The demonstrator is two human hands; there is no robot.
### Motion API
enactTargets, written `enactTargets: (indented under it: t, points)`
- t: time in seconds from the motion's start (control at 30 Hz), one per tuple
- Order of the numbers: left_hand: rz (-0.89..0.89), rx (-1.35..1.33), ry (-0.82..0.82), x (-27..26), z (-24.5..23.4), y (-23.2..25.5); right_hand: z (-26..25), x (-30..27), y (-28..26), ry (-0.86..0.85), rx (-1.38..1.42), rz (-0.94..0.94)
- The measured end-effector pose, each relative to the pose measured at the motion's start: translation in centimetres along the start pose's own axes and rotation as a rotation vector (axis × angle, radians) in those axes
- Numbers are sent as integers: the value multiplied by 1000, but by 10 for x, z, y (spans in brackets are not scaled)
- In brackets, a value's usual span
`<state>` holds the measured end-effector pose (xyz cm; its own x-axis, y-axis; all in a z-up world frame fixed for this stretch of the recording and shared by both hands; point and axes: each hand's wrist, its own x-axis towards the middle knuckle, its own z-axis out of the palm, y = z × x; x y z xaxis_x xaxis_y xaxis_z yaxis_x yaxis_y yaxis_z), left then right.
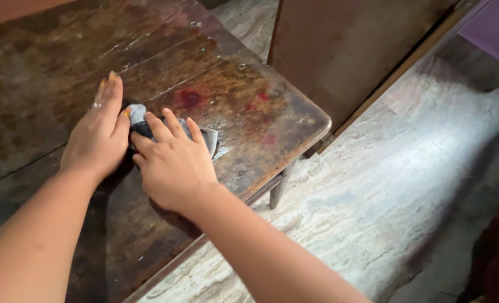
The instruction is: The person scrubs a wooden table surface using a cloth and soapy water from a green plastic jug. They repeatedly dip the cloth into the jug, wring it out, and wipe the table top and edges. The person also briefly wipes a nearby white table before returning to the wooden table.
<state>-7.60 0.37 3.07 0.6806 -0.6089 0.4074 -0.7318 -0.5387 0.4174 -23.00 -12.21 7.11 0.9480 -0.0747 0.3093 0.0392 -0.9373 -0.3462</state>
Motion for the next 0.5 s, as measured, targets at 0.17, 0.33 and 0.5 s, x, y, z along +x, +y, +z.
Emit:
enactTargets:
  t: [0.17, 0.33, 0.5]
  points:
    - [-45, 233, -117, -21, 7, 13, -7, 29, 33, -201, -102, 9]
    - [-59, 351, -151, -27, 5, 23, -24, 55, 74, -156, -164, 210]
    - [-68, 323, -172, -28, 2, 25, -33, 46, 90, -76, -185, 470]
